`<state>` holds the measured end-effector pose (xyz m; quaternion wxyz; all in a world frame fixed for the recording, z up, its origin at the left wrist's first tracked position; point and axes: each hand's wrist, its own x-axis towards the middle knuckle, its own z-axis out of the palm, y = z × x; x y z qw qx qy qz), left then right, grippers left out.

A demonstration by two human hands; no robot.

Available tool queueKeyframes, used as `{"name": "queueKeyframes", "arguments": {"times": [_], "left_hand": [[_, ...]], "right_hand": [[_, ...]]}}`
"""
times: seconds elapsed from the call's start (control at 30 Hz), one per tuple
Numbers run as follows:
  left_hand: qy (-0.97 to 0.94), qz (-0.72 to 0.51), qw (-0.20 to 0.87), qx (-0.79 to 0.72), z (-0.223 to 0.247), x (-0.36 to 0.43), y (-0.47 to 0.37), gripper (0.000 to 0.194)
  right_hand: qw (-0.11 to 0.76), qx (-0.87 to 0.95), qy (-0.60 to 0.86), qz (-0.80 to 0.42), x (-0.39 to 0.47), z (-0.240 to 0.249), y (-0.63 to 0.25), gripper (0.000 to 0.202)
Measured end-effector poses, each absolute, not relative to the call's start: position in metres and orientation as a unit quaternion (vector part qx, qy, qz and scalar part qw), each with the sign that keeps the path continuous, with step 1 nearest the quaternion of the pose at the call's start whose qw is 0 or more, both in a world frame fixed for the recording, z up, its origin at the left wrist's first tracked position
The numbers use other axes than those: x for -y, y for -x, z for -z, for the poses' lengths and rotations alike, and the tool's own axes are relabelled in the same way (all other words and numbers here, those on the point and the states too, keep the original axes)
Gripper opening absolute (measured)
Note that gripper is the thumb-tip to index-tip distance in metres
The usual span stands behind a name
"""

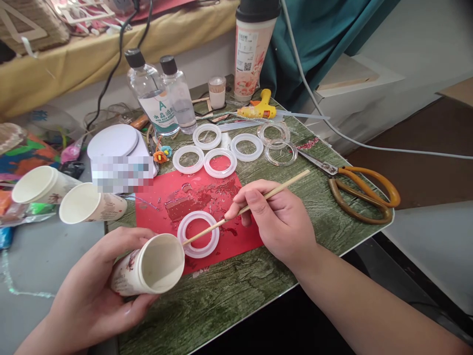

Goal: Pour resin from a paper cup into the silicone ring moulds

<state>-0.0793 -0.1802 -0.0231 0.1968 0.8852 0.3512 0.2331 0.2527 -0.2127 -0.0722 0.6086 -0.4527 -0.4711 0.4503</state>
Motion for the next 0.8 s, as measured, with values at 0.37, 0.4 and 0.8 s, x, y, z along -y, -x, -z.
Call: {"name": "queueKeyframes", "arguments": {"times": [0.37,0.4,0.8], "left_hand": [[-0.883,-0.237,0.204,-0.351,0.0255,0.1806,0.0792,0.048],[-0.884,-0.235,0.202,-0.35,0.0254,0.1802,0.0785,0.048],[-0.877,-0.234,0.219,-0.359,0.0237,0.1812,0.0802,0.054]], "right_hand": [[0.607,0.466,0.463,-0.446,0.2127,0.07,-0.2516,0.042],[0.606,0.467,0.465,-0.446,0.2126,0.0701,-0.2517,0.042],[0.604,0.468,0.467,-0.445,0.2122,0.0699,-0.2509,0.043]]}}
